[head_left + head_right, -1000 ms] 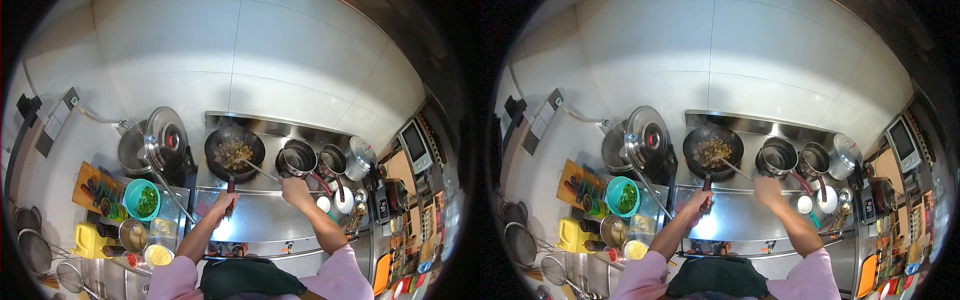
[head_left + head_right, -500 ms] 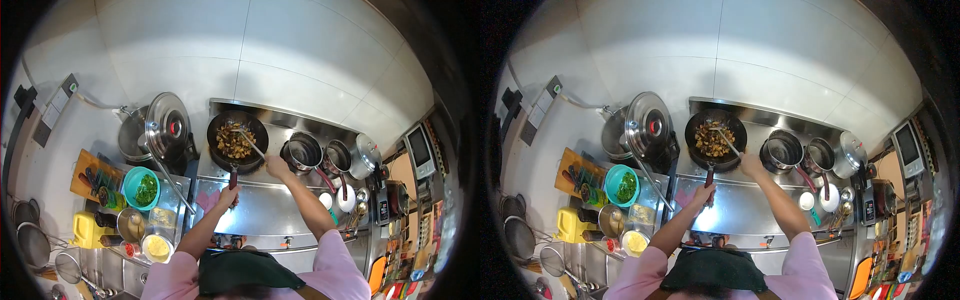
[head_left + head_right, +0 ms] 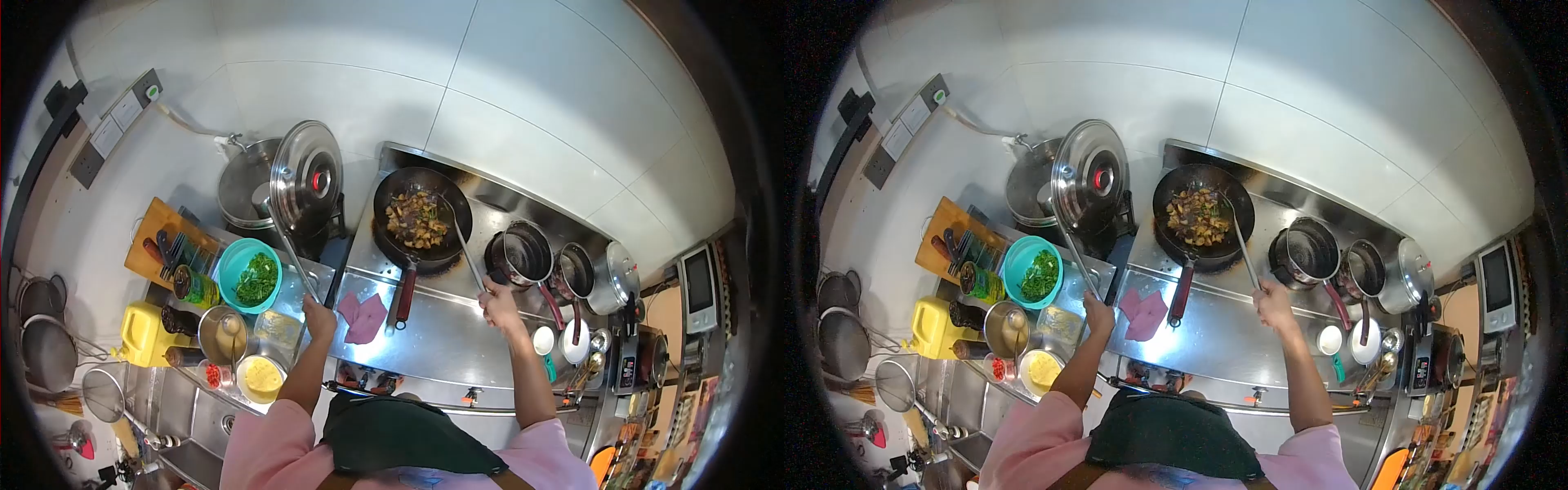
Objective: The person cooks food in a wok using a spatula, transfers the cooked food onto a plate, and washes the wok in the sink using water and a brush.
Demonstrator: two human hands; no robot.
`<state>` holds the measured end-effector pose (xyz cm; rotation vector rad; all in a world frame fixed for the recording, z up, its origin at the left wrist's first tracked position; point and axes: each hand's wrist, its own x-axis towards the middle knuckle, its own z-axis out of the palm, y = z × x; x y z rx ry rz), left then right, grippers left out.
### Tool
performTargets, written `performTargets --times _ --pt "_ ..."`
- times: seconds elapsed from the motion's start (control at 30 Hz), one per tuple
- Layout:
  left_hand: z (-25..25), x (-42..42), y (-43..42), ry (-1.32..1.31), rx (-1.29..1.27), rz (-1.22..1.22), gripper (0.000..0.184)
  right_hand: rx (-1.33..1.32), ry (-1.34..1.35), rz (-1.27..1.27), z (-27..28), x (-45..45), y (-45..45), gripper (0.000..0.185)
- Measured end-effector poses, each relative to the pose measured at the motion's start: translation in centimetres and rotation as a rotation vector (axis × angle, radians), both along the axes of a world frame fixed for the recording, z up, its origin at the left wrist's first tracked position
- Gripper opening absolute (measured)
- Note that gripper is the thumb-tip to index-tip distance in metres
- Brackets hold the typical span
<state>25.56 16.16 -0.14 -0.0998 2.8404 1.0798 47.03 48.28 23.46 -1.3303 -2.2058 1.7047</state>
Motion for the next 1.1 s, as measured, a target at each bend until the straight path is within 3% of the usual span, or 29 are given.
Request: performTargets --times 0.17,0.2,0.23,0.27,0.37,0.43,0.5,0.63,0.83,0.9,1.07,1.1 --pt "0.4 0.0 -2.1 -0.047 0.068 0.004 0.061 -0.169 0.079 -0.037 -1.0 1.7 -1.4 0.045" --pt "1.2 -0.3 -2.1 -0.088 0.08 0.016 0.057 -0.175 0.089 -0.052 -1.0 1.7 -1.9 0.044" --pt "-0.4 -1.4 -2.1 0.144 0.124 0.053 0.049 -0.182 0.104 -0.061 -1.0 1.4 -2.3 0.043" --pt "-2.0 -2.7 -2.4 0.113 0.232 0.079 0.044 -0.162 0.088 -0.047 -1.1 1.4 -2.6 0.039" --pt "0.5 -8.5 -1.5 -0.122 0.464 0.233 0.034 -0.169 0.093 -0.054 -0.8 1.2 -3.7 0.037" --pt "3.1 -13.0 -0.9 -0.083 0.627 0.269 0.03 -0.166 0.079 -0.046 -0.6 1.1 -4.2 0.04" --pt "5.9 -17.1 -1.4 -0.104 0.615 0.186 0.02 -0.16 0.079 -0.049 -1.1 1.5 -4.2 0.041" --pt "9.4 -21.9 -2.7 -0.168 0.74 0.248 0.022 -0.178 0.084 -0.012 -0.7 2.1 -4.5 0.049" --pt "13.0 -21.5 -6.6 -0.227 0.854 0.175 0.018 -0.152 0.123 -0.096 -1.0 2.7 -4.7 0.039" --pt "14.4 -19.8 -8.5 -0.238 1.053 0.158 0.016 -0.164 0.138 -0.099 -0.9 2.4 -4.5 0.035" --pt "21.3 -13.3 -13.1 -0.247 1.176 0.108 0.009 -0.127 0.13 -0.113 -1.7 0.7 -4.1 0.032" --pt "23.4 -11.7 -13.4 -0.243 1.172 0.112 0.01 -0.035 0.098 -0.022 -2.6 -0.1 -3.1 0.036"
